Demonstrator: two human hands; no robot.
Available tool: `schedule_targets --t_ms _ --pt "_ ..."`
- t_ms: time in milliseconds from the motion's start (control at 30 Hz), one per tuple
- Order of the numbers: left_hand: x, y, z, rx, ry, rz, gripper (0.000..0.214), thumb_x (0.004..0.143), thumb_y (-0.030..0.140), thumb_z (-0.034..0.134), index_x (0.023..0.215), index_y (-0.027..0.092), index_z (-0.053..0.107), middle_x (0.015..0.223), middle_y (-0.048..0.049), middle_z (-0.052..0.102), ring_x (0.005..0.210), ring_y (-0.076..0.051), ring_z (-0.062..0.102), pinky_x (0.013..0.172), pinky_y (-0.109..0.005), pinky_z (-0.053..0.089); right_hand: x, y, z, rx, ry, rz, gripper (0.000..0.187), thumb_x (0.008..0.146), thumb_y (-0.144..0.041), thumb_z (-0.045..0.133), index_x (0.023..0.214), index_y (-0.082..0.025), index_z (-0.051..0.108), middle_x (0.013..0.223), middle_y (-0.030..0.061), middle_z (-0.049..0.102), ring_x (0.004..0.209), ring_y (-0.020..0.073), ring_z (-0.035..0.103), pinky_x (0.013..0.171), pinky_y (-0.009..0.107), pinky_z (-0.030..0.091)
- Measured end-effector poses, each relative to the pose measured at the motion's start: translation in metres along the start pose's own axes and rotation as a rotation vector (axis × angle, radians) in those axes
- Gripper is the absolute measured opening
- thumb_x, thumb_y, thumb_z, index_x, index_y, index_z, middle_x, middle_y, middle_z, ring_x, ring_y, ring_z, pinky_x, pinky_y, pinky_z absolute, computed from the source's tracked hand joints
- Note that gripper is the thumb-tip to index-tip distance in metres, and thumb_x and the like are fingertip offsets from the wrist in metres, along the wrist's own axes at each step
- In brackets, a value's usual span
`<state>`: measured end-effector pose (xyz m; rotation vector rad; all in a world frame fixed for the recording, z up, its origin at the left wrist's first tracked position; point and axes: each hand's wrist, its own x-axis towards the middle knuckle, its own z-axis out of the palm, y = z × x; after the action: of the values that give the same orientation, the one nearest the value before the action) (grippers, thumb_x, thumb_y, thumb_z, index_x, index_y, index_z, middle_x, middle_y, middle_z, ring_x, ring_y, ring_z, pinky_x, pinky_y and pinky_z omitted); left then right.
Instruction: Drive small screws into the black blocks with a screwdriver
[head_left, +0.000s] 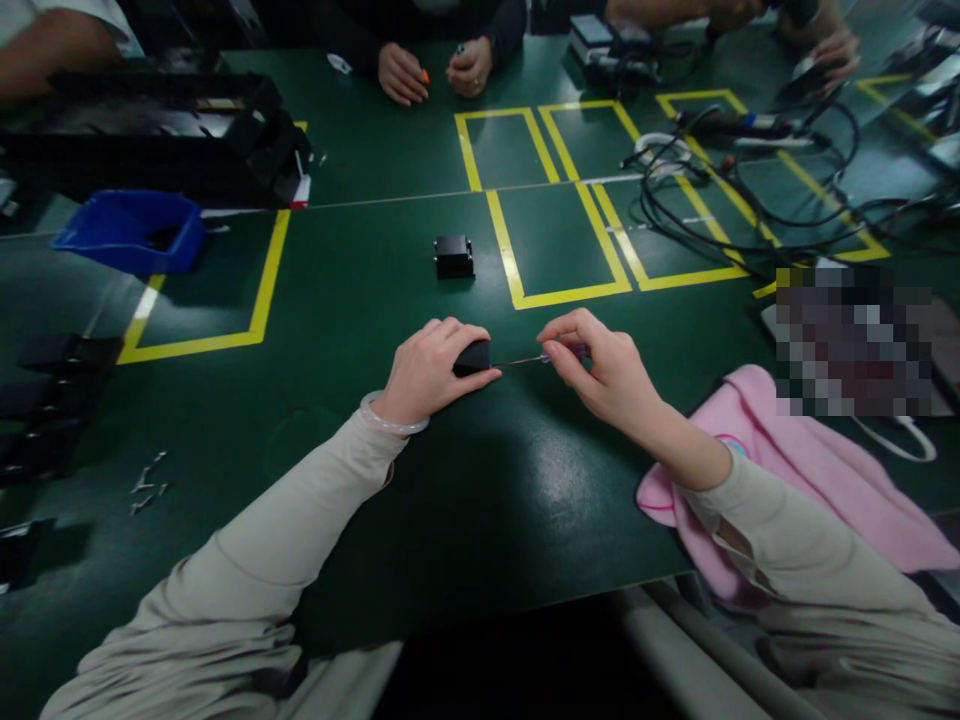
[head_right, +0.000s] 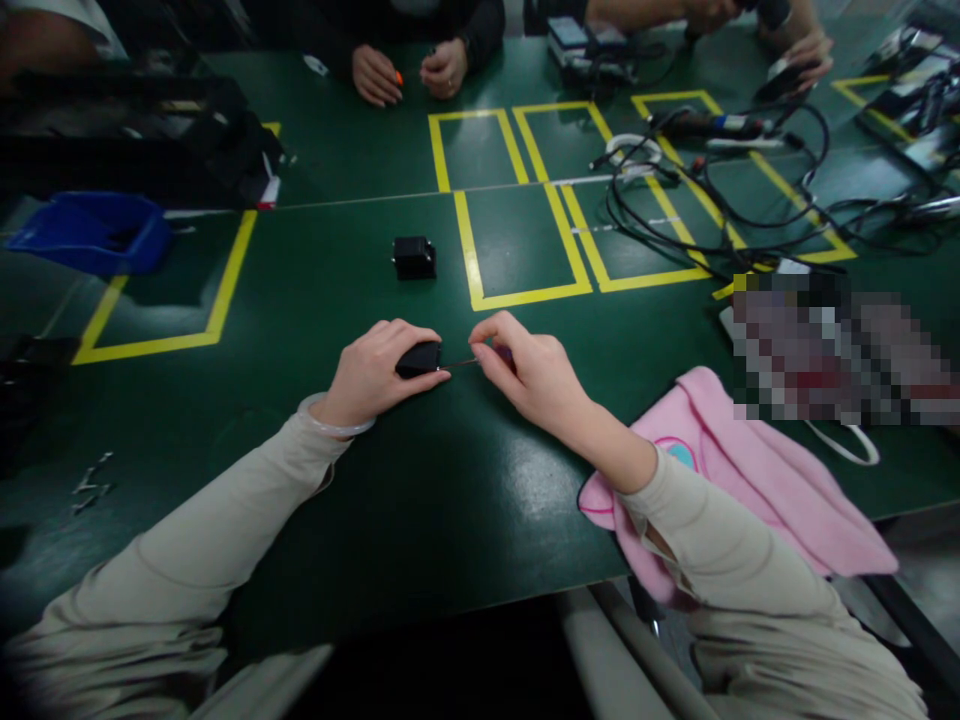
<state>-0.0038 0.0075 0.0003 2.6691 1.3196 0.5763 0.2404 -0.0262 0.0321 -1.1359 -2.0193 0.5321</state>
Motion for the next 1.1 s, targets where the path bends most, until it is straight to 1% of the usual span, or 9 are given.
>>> schedule_targets --t_ms 133,333,400,533,600,700,833,933,1100 --pt "0.0 -0.0002 0.0002 0.008 0.003 0.006 0.046 0.092 0.06 0.057 0.115 0.021 0.063 0.106 -0.007 0.067 0.094 -0.023 0.059 0.081 -0.034 0.046 0.0002 -0.0008 0.0002 -0.012 0.041 -0.036 0.013 0.094 -0.022 0.052 0.106 -0.022 0.056 0.079 -0.0009 0.061 0.067 0.0129 0.062 0.064 0.025 0.046" --pt "0.0002 0.0004 0.0 0.018 0.002 0.0 0.046 0.091 0.06 0.057 0.115 0.021 0.064 0.106 -0.0071 0.067 0.095 -0.023 0.059 0.081 -0.035 0.046 0.0002 0.0002 -0.0002 -0.001 -0.01 -0.001 0.011 0.098 -0.031 0.051 0.098 -0.021 0.057 0.068 -0.0036 0.058 0.055 0.0105 0.057 0.057 0.024 0.042" --pt "0.0002 0.0005 0.0001 0.021 0.002 0.001 0.046 0.091 0.06 0.057 0.115 0.022 0.064 0.106 -0.007 0.067 0.095 -0.023 0.059 0.082 -0.035 0.046 0.0001 0.0003 0.0 -0.003 0.004 -0.012 0.009 0.096 -0.026 0.051 0.101 -0.022 0.057 0.071 -0.0028 0.06 0.059 0.0113 0.059 0.059 0.024 0.043" --pt "0.0 0.0005 0.0002 0.02 0.0 0.003 0.046 0.091 0.06 0.057 0.115 0.022 0.064 0.106 -0.0071 0.067 0.095 -0.023 0.059 0.082 -0.035 0.046 0.0 0.0003 0.0004 -0.014 0.04 -0.037 0.012 0.094 -0.022 0.052 0.105 -0.022 0.057 0.079 -0.0005 0.063 0.068 0.0133 0.063 0.063 0.025 0.047" --pt "0.0 0.0004 0.0001 0.021 0.002 0.001 0.046 0.091 0.061 0.057 0.115 0.022 0.064 0.105 -0.0071 0.067 0.095 -0.023 0.059 0.081 -0.035 0.046 0.0 0.0005 0.0003 -0.014 0.031 -0.028 0.009 0.096 -0.026 0.053 0.102 -0.022 0.058 0.078 -0.0006 0.063 0.066 0.0128 0.063 0.062 0.025 0.046" --pt "0.0 0.0004 -0.0002 0.018 0.001 0.0 0.047 0.091 0.061 0.057 0.115 0.021 0.064 0.105 -0.0069 0.067 0.094 -0.023 0.059 0.081 -0.035 0.046 0.0001 0.0005 0.0001 -0.008 0.009 -0.012 0.013 0.098 -0.032 0.052 0.097 -0.021 0.058 0.073 -0.0013 0.062 0.06 0.0118 0.061 0.059 0.024 0.044" --pt "0.0001 0.0005 -0.0002 0.01 -0.001 -0.002 0.047 0.091 0.061 0.057 0.116 0.021 0.064 0.106 -0.0067 0.067 0.095 -0.023 0.059 0.082 -0.035 0.046 0.0002 -0.0005 0.0004 -0.023 0.036 -0.028 0.009 0.095 -0.025 0.053 0.101 -0.021 0.058 0.075 -0.001 0.062 0.062 0.0122 0.061 0.06 0.024 0.044" --pt "0.0001 0.0005 0.0001 0.009 0.0 -0.001 0.047 0.092 0.061 0.056 0.116 0.021 0.064 0.107 -0.007 0.067 0.095 -0.023 0.059 0.082 -0.035 0.046 0.0002 -0.0011 0.0007 -0.039 0.055 -0.032 0.013 0.092 -0.021 0.054 0.104 -0.021 0.058 0.082 0.0004 0.064 0.069 0.0135 0.063 0.062 0.025 0.045" --pt "-0.0001 0.0001 0.0005 0.012 0.0 0.002 0.047 0.092 0.061 0.057 0.116 0.021 0.064 0.106 -0.0069 0.067 0.095 -0.023 0.059 0.082 -0.034 0.046 -0.0004 0.0 0.0005 -0.029 0.033 -0.018 0.009 0.096 -0.027 0.053 0.099 -0.021 0.059 0.078 0.0004 0.064 0.066 0.0131 0.063 0.061 0.024 0.044"
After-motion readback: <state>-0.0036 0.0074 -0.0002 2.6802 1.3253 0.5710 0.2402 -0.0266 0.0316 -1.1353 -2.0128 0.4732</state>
